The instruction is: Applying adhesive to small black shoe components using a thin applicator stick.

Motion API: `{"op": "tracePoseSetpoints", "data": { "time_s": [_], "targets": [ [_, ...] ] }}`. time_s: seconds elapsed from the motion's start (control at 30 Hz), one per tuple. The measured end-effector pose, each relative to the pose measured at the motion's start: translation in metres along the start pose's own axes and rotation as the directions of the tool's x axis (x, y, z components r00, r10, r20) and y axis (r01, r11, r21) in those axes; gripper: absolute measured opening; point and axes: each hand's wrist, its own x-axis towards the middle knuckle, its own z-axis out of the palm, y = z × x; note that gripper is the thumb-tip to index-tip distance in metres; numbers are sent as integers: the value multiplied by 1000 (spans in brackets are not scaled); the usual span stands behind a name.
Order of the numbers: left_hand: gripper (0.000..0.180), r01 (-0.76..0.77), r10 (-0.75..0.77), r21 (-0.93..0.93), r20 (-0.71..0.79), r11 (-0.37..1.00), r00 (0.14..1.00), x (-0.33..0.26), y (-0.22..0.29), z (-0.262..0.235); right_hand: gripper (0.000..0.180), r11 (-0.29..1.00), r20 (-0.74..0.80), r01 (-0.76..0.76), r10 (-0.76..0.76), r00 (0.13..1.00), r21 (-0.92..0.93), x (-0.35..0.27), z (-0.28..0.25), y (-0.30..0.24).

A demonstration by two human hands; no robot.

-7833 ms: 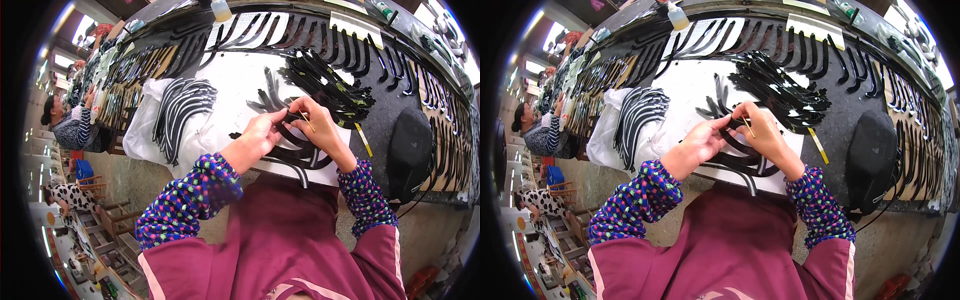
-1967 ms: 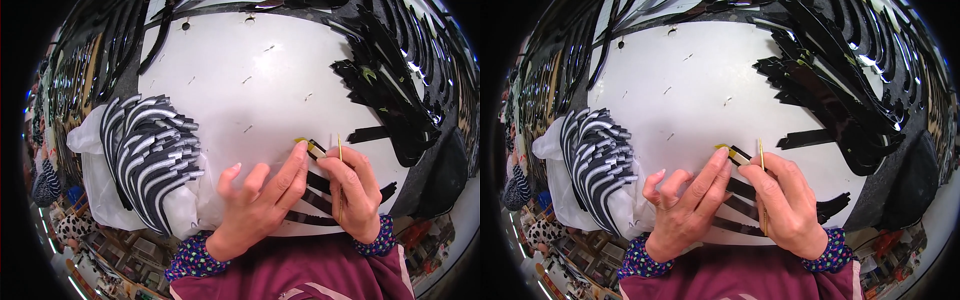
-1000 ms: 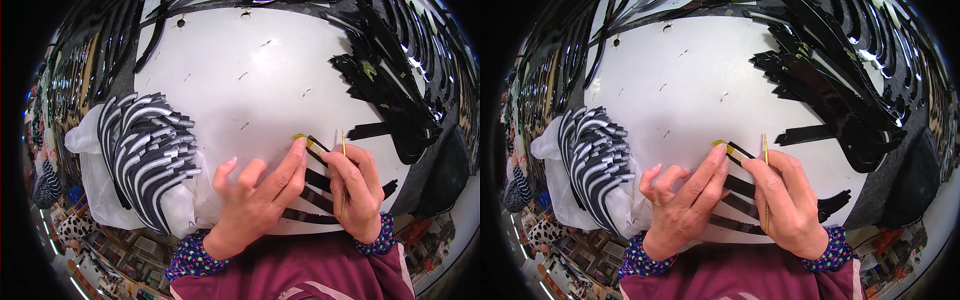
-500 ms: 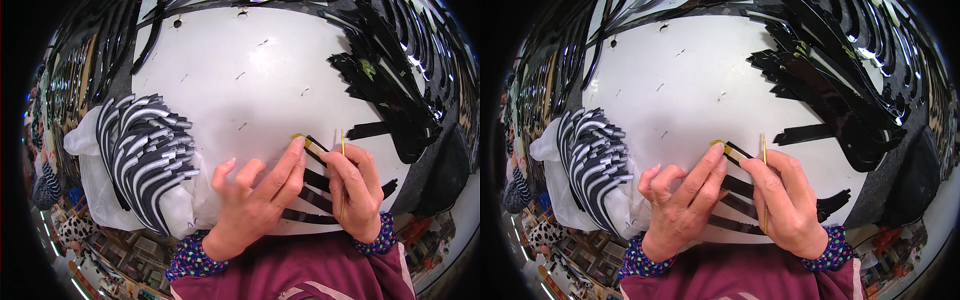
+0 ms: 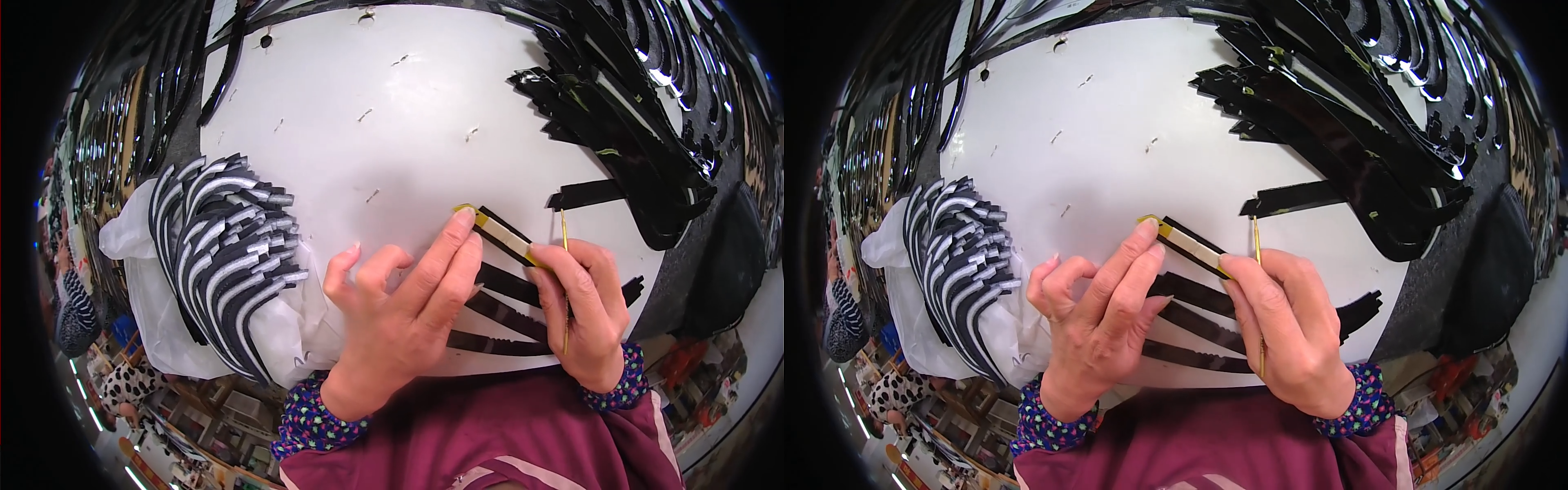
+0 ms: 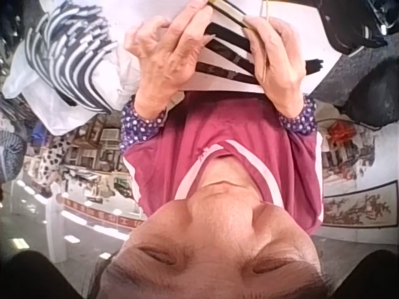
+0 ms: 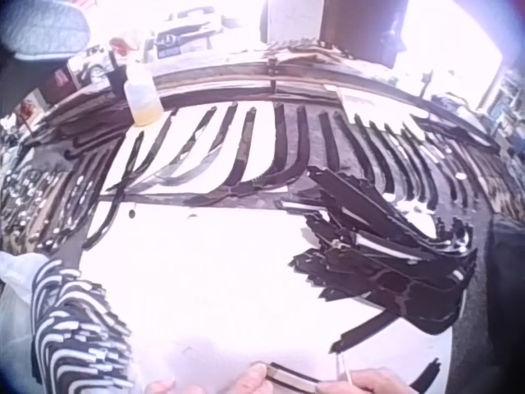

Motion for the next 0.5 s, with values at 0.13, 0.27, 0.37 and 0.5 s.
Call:
{"op": "tracePoseSetpoints", "data": {
  "time_s": [0.13,0.27,0.37,0.5],
  "targets": [
    [42,13,-14,20,20,1000,1000,2,1,-2,34,1000,-13,6,-6,1000,-1,0,1,1],
    [41,-12,6,57,97,998,995,6,3,-10,34,1000,-15,11,-12,1000,-19,-1,1,3],
    [42,-14,6,70,105,997,994,6,4,-10,32,999,-13,28,-28,1000,-32,-1,0,3],
    [44,-15,7,86,86,996,996,4,2,-9,36,997,108,39,-31,994,-69,5,-16,-2]
  ]
}}
